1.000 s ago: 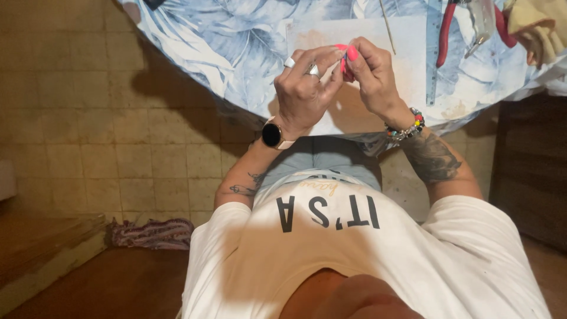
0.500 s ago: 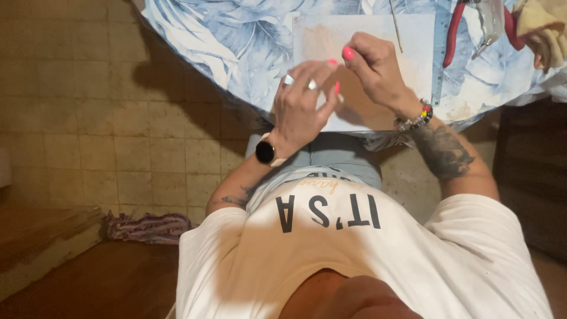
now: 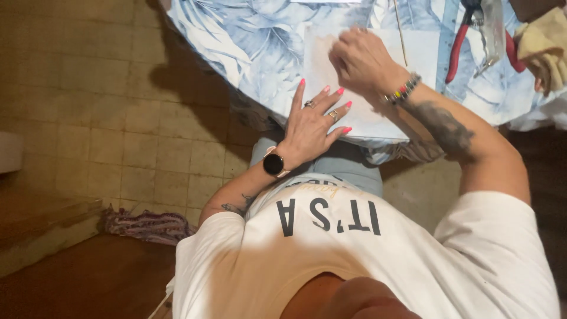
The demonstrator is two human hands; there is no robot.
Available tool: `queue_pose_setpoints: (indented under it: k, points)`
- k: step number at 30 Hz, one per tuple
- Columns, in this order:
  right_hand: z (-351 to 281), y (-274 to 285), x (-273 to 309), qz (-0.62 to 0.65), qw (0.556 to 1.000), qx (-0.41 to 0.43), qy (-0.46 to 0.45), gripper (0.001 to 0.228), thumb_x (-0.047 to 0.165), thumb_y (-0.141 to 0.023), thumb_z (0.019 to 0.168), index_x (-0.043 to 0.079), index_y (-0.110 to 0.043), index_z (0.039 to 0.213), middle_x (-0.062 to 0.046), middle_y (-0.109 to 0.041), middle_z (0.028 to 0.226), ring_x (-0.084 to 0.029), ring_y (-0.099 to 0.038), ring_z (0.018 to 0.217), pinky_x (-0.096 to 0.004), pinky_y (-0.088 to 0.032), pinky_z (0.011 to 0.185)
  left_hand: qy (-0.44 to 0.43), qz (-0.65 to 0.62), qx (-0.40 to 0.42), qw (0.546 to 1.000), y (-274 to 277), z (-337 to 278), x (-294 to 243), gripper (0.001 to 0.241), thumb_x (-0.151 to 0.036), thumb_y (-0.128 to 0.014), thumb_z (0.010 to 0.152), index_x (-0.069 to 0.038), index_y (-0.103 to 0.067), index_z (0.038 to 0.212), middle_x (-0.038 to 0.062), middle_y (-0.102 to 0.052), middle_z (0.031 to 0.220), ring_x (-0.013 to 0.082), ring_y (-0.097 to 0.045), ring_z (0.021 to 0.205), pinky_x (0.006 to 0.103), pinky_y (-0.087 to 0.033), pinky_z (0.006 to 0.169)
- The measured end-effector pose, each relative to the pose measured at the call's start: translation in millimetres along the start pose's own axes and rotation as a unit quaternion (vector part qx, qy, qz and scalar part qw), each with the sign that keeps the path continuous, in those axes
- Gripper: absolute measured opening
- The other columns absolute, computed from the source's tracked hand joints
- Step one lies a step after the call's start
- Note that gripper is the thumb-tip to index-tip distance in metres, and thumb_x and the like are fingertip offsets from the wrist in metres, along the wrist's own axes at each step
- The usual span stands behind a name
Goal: Crafting a design on paper using a stencil, sponge, and marker
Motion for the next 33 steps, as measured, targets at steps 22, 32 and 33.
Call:
queue_pose_setpoints:
  k: [22,32,33]
  points:
    - [13.4,-8.4,4.0,0.024,1.0,0.006,-0.013,0.021,0.004,-0.043,0.082,0.003,-0.046,0.06,-0.006,-0.039,0.055,-0.02,-0.037,0.055,-0.032,-0.032,0.047,-0.024,0.013,-0.002,1.0,-0.3,-3.8,1.2,0.044,-0.048,-0.05,0.078,-0.021,-0.053,0.114,0.005,-0.049,0.12,0.0243,-0.044,0.116,0.0501,-0.007,0.103]
    - [-109.1,35.4,6.9,-0.038,0.996,0.054,0.054,0.014,0.009,-0.049,0.079,0.009,-0.049,0.066,-0.005,-0.045,0.063,-0.023,-0.046,0.058,-0.032,-0.037,0.049,-0.054,0.015,-0.009,0.998,7.7,-2.0,0.7,0.049,-0.048,-0.052,0.077,-0.018,-0.052,0.115,0.008,-0.044,0.125,0.0265,-0.045,0.115,0.0498,-0.011,0.102]
    - [-101.9,37.5,10.6,-0.038,0.996,0.054,0.057,0.014,0.009,-0.049,0.079,0.009,-0.049,0.066,-0.005,-0.045,0.063,-0.023,-0.046,0.058,-0.032,-0.037,0.049,-0.053,0.015,-0.01,0.998,7.1,-2.1,0.9,0.049,-0.048,-0.052,0.077,-0.018,-0.052,0.115,0.008,-0.044,0.125,0.0265,-0.045,0.115,0.0498,-0.011,0.102]
Point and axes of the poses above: each hand's wrist, its own z-axis towards the middle knuckle, its own y-axis out of the back of the hand, x = y × z, the point moved 4 cm from there along z, towards the middle knuckle
